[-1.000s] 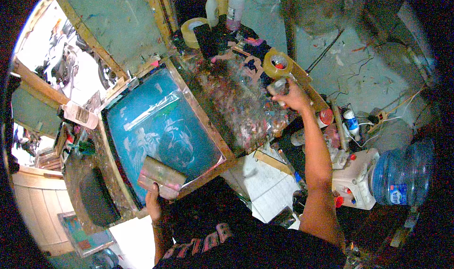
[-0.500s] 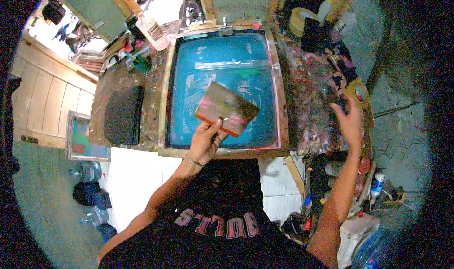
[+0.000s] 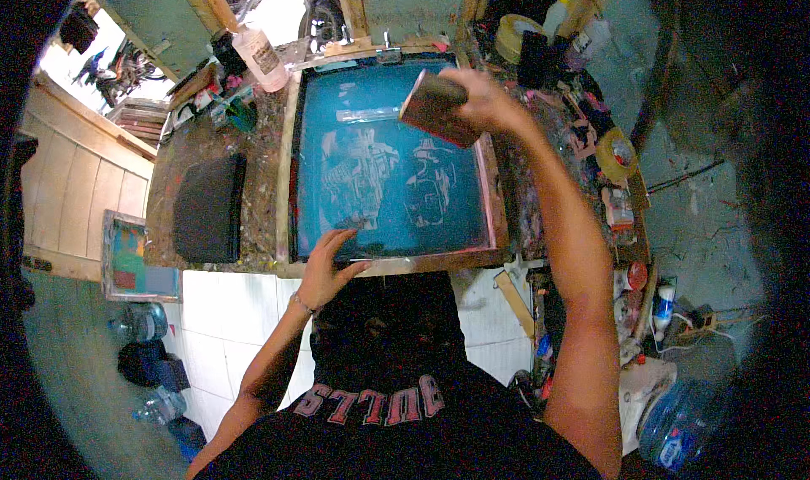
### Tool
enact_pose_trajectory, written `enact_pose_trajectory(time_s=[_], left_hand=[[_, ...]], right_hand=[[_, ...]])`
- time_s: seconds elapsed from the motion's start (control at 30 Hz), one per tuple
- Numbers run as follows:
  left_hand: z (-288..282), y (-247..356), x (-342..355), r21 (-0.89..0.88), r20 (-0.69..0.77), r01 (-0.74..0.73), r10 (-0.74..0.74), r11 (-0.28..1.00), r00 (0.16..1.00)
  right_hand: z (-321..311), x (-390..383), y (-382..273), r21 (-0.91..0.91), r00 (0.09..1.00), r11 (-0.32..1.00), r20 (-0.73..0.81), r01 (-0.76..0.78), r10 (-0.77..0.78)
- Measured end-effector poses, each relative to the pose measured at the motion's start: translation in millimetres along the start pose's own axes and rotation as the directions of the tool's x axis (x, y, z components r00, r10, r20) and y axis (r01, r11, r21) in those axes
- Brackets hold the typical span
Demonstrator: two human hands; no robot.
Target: The person scoops green ink from a container onto a screen-printing frame and uses a squeegee to pull the ink across the mesh, printing a graphic onto a black t-shirt. They lift the screen to reveal the printed design and repeat the process on a second shirt.
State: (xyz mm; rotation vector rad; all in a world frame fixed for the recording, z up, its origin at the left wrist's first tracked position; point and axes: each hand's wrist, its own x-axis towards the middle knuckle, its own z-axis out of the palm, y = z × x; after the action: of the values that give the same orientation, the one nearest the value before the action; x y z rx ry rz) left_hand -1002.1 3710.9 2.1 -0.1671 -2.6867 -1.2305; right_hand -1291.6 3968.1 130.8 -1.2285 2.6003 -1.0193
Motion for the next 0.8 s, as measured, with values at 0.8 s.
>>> enact_pose_trajectory(time_s=[0.8], left_hand=[[-5,-14,-29,0.149,0.114,0.063,-0.081,0.987,0.990]], right_hand=[[25,89,-21,-0.246,0.949,0.965,0.315,0.095,-0.014]])
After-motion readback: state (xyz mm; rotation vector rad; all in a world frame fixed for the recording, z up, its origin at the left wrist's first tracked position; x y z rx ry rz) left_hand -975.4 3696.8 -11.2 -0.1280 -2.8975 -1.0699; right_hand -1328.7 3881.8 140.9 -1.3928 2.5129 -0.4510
